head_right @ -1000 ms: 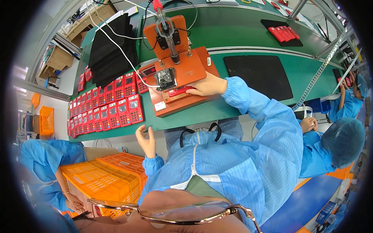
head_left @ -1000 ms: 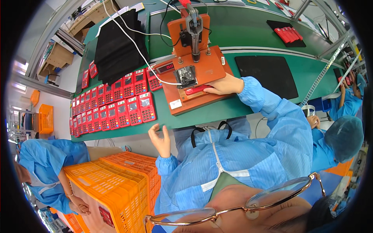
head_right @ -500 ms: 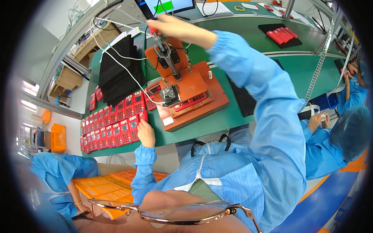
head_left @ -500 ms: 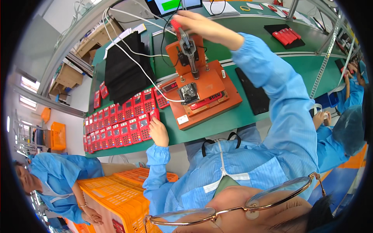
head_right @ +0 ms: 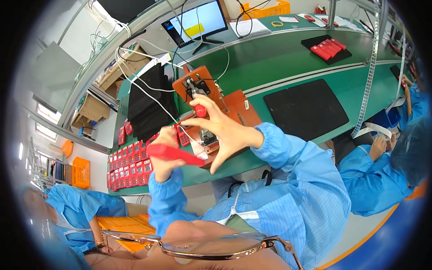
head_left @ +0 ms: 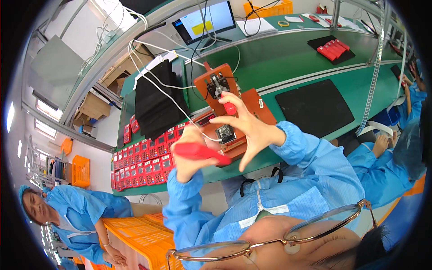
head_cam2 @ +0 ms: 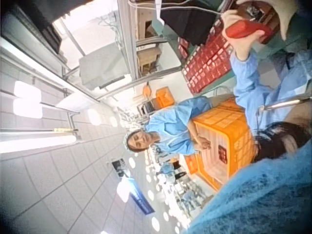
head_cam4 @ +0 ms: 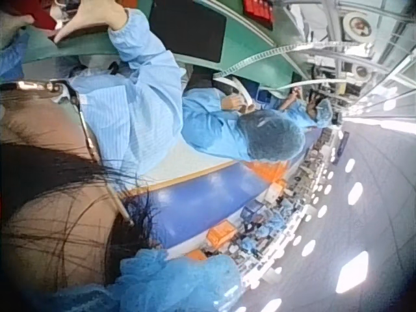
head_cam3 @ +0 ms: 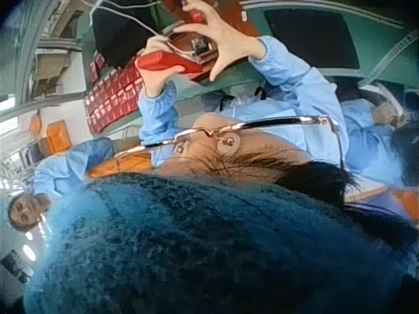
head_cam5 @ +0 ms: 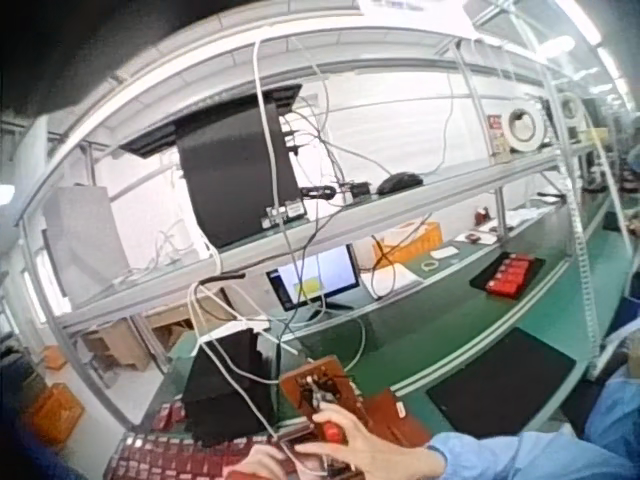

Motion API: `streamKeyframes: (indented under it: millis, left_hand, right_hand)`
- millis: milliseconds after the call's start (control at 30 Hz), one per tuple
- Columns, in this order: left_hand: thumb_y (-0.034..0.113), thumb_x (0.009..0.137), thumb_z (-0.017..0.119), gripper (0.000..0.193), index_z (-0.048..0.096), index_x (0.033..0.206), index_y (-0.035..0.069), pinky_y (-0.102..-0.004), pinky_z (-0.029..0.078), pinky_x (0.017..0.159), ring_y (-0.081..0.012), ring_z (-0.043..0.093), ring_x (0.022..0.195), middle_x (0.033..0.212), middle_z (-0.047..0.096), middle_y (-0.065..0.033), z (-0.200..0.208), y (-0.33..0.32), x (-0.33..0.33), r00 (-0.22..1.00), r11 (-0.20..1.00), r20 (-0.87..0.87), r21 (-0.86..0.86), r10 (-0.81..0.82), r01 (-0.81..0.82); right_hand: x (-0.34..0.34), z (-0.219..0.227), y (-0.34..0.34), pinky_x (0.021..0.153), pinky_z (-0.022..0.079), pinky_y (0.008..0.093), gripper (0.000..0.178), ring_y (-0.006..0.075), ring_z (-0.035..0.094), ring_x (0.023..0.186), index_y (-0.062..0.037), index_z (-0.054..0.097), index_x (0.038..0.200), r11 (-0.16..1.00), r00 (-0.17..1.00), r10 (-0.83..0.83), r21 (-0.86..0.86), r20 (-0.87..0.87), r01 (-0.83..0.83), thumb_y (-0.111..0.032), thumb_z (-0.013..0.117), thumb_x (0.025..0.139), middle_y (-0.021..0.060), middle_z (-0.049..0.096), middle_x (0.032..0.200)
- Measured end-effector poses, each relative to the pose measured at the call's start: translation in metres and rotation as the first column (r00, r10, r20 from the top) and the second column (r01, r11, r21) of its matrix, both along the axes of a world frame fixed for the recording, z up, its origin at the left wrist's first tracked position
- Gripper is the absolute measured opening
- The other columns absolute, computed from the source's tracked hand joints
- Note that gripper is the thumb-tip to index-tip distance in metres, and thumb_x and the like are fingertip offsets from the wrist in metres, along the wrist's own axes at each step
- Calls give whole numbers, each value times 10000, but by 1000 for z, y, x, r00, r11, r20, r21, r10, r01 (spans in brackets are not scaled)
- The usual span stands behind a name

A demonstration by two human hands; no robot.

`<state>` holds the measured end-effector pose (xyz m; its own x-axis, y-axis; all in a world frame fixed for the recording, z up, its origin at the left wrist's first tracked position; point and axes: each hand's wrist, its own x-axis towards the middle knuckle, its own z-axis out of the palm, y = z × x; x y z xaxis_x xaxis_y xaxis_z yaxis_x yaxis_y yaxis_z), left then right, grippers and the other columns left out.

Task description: The person places a black mat on the workbench, then repeatedly places handheld devices into a manual press, operates the press lever, attaches covers onto the devices by hand, and lays the assembled units onto the mat.

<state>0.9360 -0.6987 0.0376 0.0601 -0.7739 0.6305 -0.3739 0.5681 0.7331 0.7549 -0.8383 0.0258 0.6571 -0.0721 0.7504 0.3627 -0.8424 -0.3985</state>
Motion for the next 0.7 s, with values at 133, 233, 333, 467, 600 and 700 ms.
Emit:
streamKeyframes:
  millis: [133,233,333,467,600,700]
  left_hand:
    - [332,458,871,415,643,701,83,-444,382,883,-323,462,1084,1004,515,-85,44,-61,-49,840,959,519,-284,159,-5]
    - [559,543,771,779,592,1080,23,-490,371,956,-317,456,1193,1200,519,-143,69,-105,-37,749,927,575,51,-330,370]
    - [710,635,597,930,512,1222,-6,-476,396,950,-352,527,1134,1187,558,-181,56,-121,-43,792,917,476,91,-382,388]
    - [706,685,550,867,525,1225,29,-451,423,922,-322,575,1084,1105,629,-139,58,-112,-54,775,940,540,265,-329,214]
    - [266,628,795,617,553,1143,28,-375,473,831,-303,623,915,989,649,-116,74,-123,-56,616,868,739,-465,273,174]
    - [195,648,777,462,581,1033,33,-347,451,841,-295,582,948,1001,613,-120,111,-161,-28,880,778,271,-608,389,-157]
  right_hand:
    - [9,-14,15,1010,343,435,779,342,300,1287,-67,372,1324,873,981,122,454,152,-179,-264,772,685,164,243,1366]
    - [9,-26,9,931,424,361,590,231,464,1170,-55,375,1305,842,971,110,499,214,-206,-112,672,798,118,392,1310]
    - [-15,-28,15,909,440,349,527,206,516,1108,-48,402,1288,701,977,200,686,74,-196,-89,651,826,90,500,1219]
    - [-64,-41,22,852,474,335,422,208,552,1072,-11,462,1235,412,903,349,824,252,-389,-45,613,842,118,544,1163]
    - [-122,-75,30,786,506,344,412,204,561,1005,-12,467,1216,271,962,176,929,208,-251,-70,610,834,115,545,1101]
    - [-124,-78,23,756,517,355,385,207,564,961,-5,489,1162,261,991,-8,957,133,-126,-100,627,816,120,545,1062]
